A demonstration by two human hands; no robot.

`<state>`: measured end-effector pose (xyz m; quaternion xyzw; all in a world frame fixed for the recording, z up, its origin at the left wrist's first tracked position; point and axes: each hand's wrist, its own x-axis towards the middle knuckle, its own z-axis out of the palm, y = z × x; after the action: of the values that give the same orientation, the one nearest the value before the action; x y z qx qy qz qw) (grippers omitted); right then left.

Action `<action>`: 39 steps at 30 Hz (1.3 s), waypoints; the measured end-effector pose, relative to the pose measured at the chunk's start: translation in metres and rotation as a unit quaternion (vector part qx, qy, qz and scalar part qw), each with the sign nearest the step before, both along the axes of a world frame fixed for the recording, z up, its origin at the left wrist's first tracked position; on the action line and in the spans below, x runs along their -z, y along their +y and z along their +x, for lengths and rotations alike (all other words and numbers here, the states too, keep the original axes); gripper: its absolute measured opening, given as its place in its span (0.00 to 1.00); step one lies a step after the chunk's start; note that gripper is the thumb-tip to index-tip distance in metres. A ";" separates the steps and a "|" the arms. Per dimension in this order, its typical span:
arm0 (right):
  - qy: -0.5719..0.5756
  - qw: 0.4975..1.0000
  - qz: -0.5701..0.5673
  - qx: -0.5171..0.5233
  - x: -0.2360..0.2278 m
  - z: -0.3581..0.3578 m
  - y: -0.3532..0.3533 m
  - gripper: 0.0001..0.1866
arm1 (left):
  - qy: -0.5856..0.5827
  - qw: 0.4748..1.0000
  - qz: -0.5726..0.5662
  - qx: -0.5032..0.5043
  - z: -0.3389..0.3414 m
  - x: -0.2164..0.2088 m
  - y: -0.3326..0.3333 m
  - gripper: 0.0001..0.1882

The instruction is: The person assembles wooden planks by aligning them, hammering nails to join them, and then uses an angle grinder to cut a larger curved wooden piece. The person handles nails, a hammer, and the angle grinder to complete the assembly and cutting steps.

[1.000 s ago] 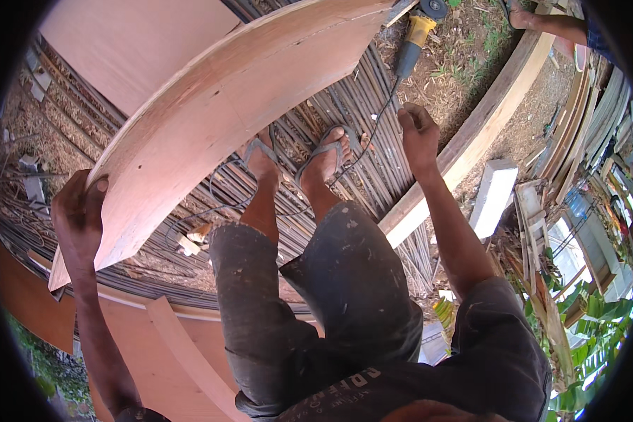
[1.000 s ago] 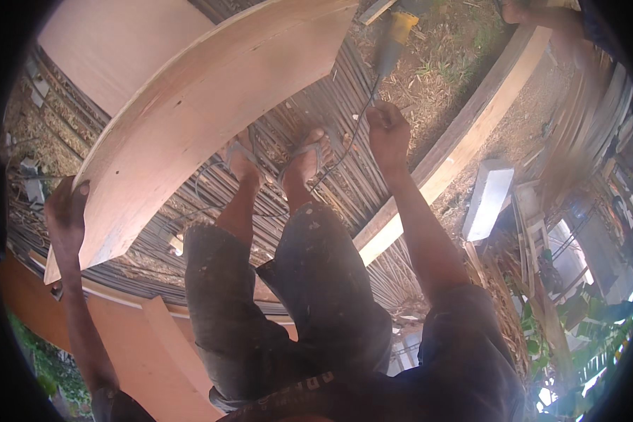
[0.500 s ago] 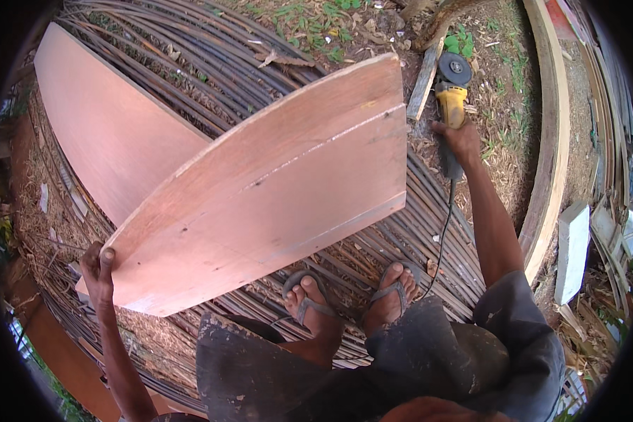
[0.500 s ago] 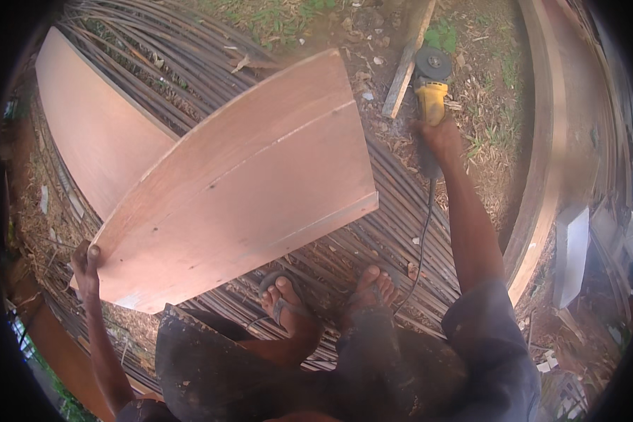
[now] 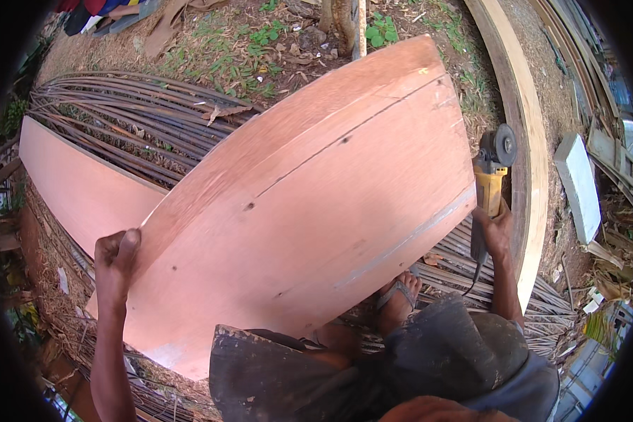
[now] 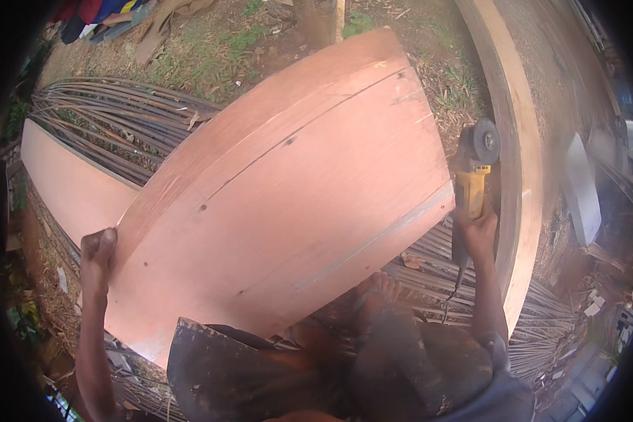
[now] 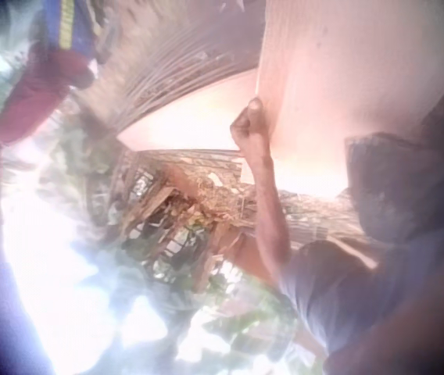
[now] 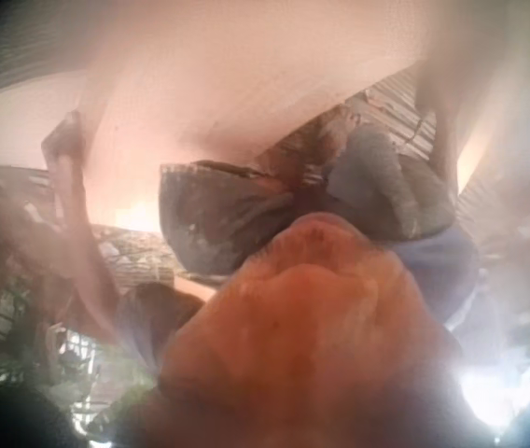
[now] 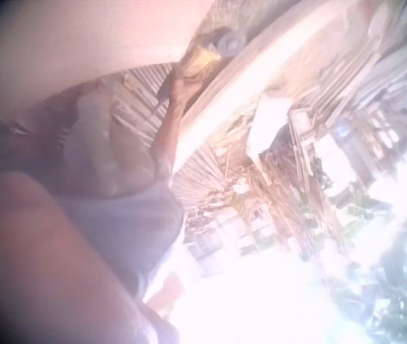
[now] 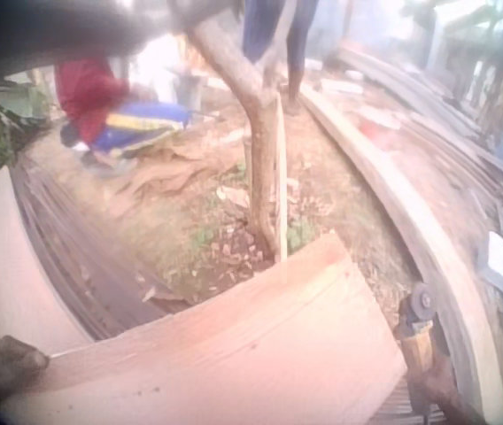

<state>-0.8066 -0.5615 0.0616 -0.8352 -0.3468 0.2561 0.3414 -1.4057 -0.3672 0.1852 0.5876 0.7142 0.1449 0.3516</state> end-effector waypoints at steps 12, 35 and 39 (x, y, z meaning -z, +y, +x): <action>-0.107 0.983 -0.068 0.133 -0.046 0.013 -0.120 0.27 | 0.209 0.949 0.001 0.237 0.259 0.093 0.173 0.37; 0.539 0.797 0.259 -0.086 -0.039 -0.077 0.079 0.37 | -0.419 0.811 -0.188 0.363 0.332 0.109 -0.080 0.47; 0.629 0.743 0.190 -0.124 0.017 -0.049 0.078 0.38 | -0.464 0.759 -0.289 0.354 0.328 0.115 -0.073 0.41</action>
<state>-0.8552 -0.4833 0.0448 -0.3519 -0.1953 0.6926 0.5986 -1.0775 -0.4400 0.0704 0.5304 0.2127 0.0518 0.8190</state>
